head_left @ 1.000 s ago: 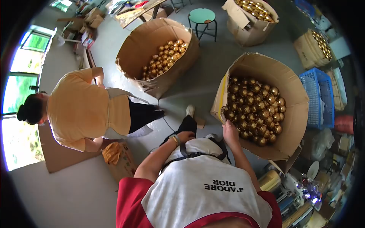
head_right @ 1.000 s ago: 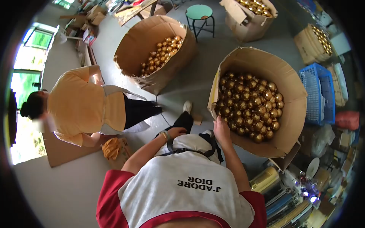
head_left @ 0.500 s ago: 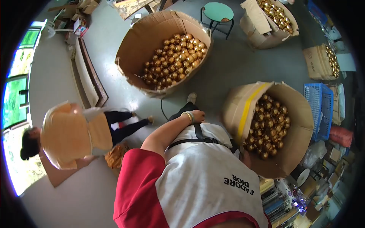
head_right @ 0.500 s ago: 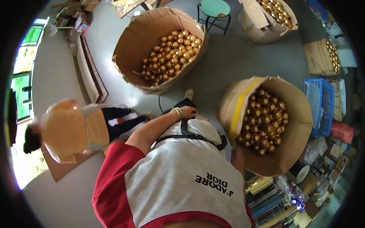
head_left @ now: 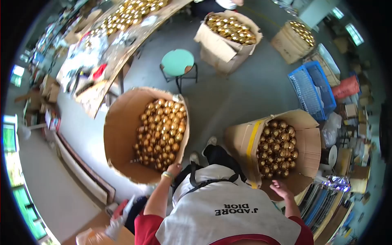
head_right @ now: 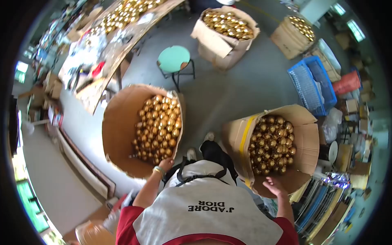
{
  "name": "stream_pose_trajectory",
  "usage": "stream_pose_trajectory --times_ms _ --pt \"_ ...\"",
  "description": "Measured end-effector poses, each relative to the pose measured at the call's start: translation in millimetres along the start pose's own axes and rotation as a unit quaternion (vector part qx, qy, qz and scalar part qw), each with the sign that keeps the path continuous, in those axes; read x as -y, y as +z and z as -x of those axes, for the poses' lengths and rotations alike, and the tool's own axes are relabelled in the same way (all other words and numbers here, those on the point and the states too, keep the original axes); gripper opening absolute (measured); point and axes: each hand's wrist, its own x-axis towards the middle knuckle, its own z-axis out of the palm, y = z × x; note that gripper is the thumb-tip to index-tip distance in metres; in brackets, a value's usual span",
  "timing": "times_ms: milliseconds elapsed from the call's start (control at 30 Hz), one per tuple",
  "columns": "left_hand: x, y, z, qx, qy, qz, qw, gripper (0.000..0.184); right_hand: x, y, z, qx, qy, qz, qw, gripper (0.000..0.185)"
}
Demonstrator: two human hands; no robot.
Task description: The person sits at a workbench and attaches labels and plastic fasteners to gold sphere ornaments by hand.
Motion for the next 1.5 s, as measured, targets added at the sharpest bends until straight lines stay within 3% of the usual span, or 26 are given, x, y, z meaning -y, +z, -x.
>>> stream_pose_trajectory --times_ms 100,167,233,300,367,400,500,567,600,667,700,733,767,800,833,900,967,1100,1200,1233,1300,1333,1367,1400,1467,1500 --pt "-14.1 0.8 -39.5 0.068 -0.024 -0.007 0.997 0.031 45.5 -50.1 -28.4 -0.055 -0.001 0.054 0.997 0.044" --pt "-39.5 -16.0 -66.7 0.101 0.017 -0.004 0.995 0.035 43.3 -67.5 -72.3 -0.176 -0.061 -0.026 0.982 0.039" --pt "-67.8 -36.4 -101.5 0.097 -0.004 -0.025 0.995 0.036 42.3 -95.6 -133.4 -0.283 -0.210 0.081 0.932 0.043" --pt "-105.3 -64.8 -127.3 0.070 -0.011 0.005 0.998 0.037 80.0 -111.5 -157.8 -0.403 -0.182 0.042 0.896 0.042" --pt "-139.6 -88.5 -150.3 0.037 0.012 -0.003 0.999 0.037 148.1 -136.5 -150.7 -0.404 -0.186 -0.082 0.892 0.043" --pt "-156.0 -98.3 -165.7 0.030 0.018 -0.003 0.999 0.036 141.3 -139.3 -175.4 -0.404 -0.184 -0.087 0.892 0.043" --pt "-202.0 -124.7 -198.7 0.038 0.014 -0.021 0.999 0.035 139.8 -142.1 -220.1 -0.359 -0.260 -0.187 0.877 0.047" --pt "-204.2 -124.9 -229.2 0.017 0.063 0.063 0.996 0.032 160.8 -146.5 -220.3 -0.313 -0.166 0.102 0.929 0.044" --pt "-222.6 -133.6 -231.8 0.023 0.076 0.028 0.996 0.031 168.7 -148.4 -219.0 -0.258 -0.164 0.132 0.943 0.040" --pt "-227.1 -138.0 -258.6 0.023 0.116 -0.014 0.993 0.031 150.0 -124.4 -237.1 -0.278 -0.190 0.082 0.938 0.036" --pt "-235.0 -143.7 -268.8 0.024 0.160 -0.055 0.985 0.031 178.3 -135.1 -216.3 -0.204 -0.124 0.037 0.970 0.034" --pt "-242.9 -149.5 -280.4 0.040 0.137 -0.074 0.987 0.031 152.4 -119.7 -240.8 -0.186 -0.161 0.035 0.969 0.029" --pt "-254.9 -158.4 -291.8 0.043 0.137 -0.072 0.987 0.031 161.6 -117.7 -231.9 -0.161 -0.127 -0.038 0.978 0.030" --pt "-265.3 -167.9 -304.4 0.068 0.126 -0.076 0.987 0.031 150.9 -99.9 -237.8 -0.241 -0.173 0.025 0.955 0.033" --pt "-272.3 -177.3 -318.9 0.094 0.116 -0.082 0.985 0.030 130.8 -93.9 -248.9 -0.114 -0.026 0.043 0.992 0.033" --pt "-276.6 -190.0 -353.1 0.093 0.118 -0.076 0.986 0.030 145.1 -94.0 -235.3 -0.061 0.029 0.000 0.998 0.034" --pt "-293.9 -209.8 -390.3 0.061 0.144 -0.054 0.986 0.030 155.3 -101.6 -231.5 0.010 0.101 0.070 0.992 0.037" --pt "-327.9 -256.8 -441.4 0.069 0.130 0.054 0.988 0.031 195.0 -150.6 -231.9 0.010 0.149 0.029 0.988 0.040" --pt "-328.8 -275.3 -473.1 0.053 0.113 0.029 0.992 0.031 165.2 -185.9 -285.0 0.002 0.240 0.047 0.970 0.039" --pt "-332.2 -284.5 -480.7 0.044 0.089 0.018 0.995 0.031 160.6 -198.5 -293.6 0.003 0.240 0.054 0.969 0.039" --pt "-320.3 -287.1 -497.8 0.012 0.094 0.009 0.995 0.030 144.3 -220.1 -314.4 -0.089 0.054 0.324 0.940 0.044" --pt "-318.7 -289.3 -503.6 0.005 0.095 0.007 0.995 0.030 94.4 -221.5 -337.6 -0.088 0.036 0.337 0.936 0.044" --pt "-316.8 -292.0 -507.6 -0.005 0.091 0.007 0.996 0.029 69.5 -235.2 -372.9 0.074 0.256 0.225 0.937 0.045" --pt "-313.3 -292.2 -508.9 -0.020 0.079 0.017 0.997 0.030 147.4 -274.0 -368.4 0.139 0.337 0.213 0.906 0.045" --pt "-298.7 -285.7 -519.5 -0.004 0.041 0.040 0.998 0.031 223.6 -315.4 -389.7 0.112 0.346 0.185 0.913 0.041" --pt "-297.3 -288.3 -520.8 0.008 0.030 0.050 0.998 0.032 254.8 -335.5 -406.6 0.109 0.257 0.280 0.919 0.040"
